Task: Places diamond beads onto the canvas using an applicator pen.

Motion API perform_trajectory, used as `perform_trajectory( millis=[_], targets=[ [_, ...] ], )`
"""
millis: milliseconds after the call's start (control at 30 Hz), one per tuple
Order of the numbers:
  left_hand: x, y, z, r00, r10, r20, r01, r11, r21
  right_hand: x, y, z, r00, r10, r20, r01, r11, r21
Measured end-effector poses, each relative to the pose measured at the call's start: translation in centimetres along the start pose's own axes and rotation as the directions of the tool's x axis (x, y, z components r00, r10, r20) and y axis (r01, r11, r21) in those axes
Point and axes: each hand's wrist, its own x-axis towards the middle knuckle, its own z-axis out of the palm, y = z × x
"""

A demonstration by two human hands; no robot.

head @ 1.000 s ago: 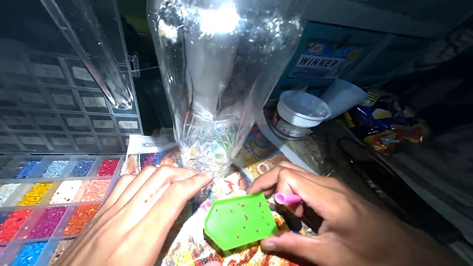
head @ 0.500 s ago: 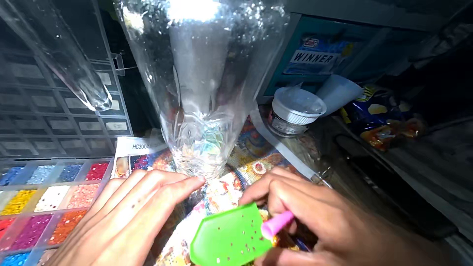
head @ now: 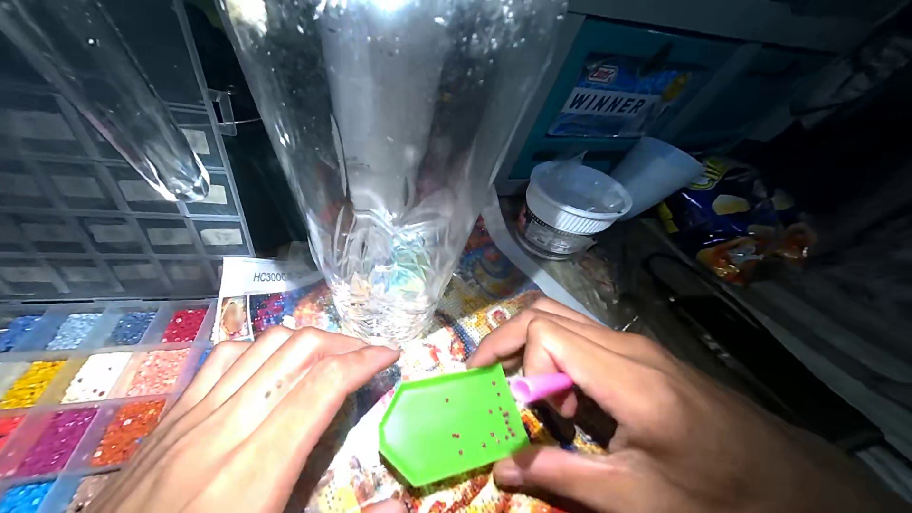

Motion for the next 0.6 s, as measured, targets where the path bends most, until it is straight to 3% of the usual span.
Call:
perform_trajectory(
  millis=[367,433,600],
  targets=[
    [0.1,0.1,0.3,0.997,0.03,0.07,-0.032,0.999,0.02,0.4,-0.5,0.8,0.998,-0.04,0.042,0.039,0.999,0.022],
    [0.2,0.2,0.4,0.998,0.015,0.058,-0.017,0.999,0.036,0.6,-0.4,0.7,0.999,-0.046,0.0,0.046,0.998,0.044],
    [0.1,0.1,0.7,0.997,-0.032,0.065,0.026,0.994,0.102,0.5,0.1,-0.6,0.972,0.101,-0.213,-0.063,0.982,0.179]
  ],
)
